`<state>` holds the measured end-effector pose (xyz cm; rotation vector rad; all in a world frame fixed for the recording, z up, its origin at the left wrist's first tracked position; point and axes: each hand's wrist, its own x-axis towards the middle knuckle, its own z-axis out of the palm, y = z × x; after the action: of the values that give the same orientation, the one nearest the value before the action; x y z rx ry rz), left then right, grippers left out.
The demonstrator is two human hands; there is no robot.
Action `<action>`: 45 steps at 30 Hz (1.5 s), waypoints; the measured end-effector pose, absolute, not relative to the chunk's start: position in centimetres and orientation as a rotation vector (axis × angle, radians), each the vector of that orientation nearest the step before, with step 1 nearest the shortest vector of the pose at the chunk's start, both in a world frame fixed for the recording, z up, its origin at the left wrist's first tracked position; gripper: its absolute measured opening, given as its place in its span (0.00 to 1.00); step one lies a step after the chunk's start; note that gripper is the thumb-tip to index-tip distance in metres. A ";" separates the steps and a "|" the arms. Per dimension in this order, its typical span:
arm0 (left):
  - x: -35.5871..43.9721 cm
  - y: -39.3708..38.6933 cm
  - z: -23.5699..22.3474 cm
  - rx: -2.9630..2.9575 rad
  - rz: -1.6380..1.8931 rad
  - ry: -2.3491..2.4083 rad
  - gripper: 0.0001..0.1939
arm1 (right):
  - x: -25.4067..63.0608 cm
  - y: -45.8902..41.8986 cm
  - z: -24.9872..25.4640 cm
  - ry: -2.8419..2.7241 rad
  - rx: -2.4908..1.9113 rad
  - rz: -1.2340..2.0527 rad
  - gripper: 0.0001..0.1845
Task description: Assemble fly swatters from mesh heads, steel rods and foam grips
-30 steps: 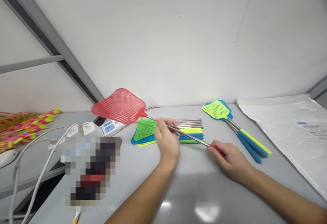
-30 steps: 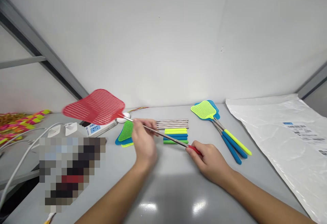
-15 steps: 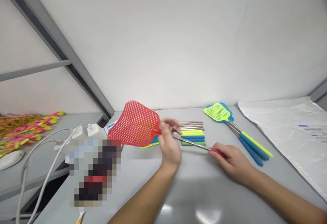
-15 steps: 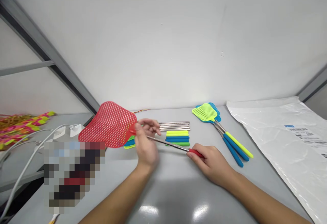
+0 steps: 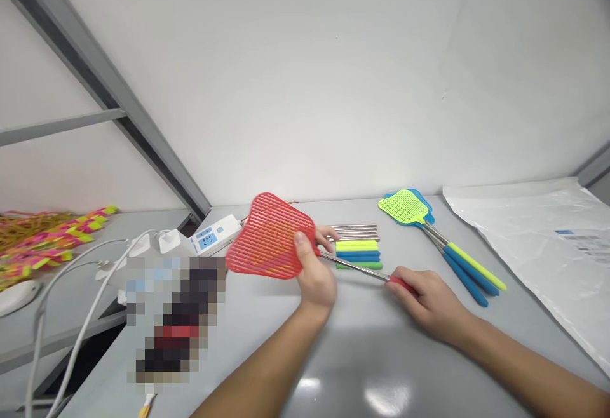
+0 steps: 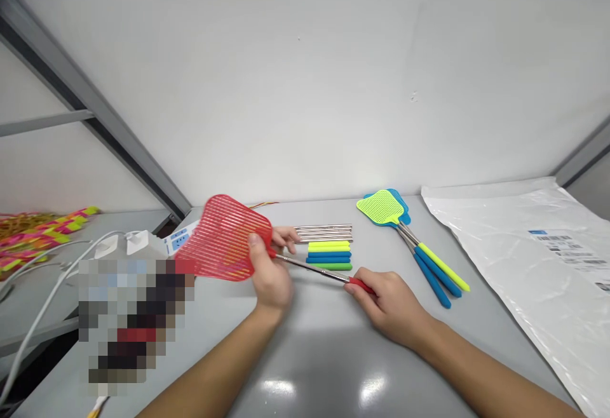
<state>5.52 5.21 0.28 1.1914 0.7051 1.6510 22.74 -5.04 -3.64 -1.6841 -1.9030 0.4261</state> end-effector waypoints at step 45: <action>6.9 4.3 -2.4 1.545 1.269 0.489 0.15 | 22.1 -5.1 -2.1 -1.662 -1.507 0.195 0.12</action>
<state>6.92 4.30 -2.45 1.5449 0.4895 1.2690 22.08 -5.13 -2.13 -1.5066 -1.6620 0.1949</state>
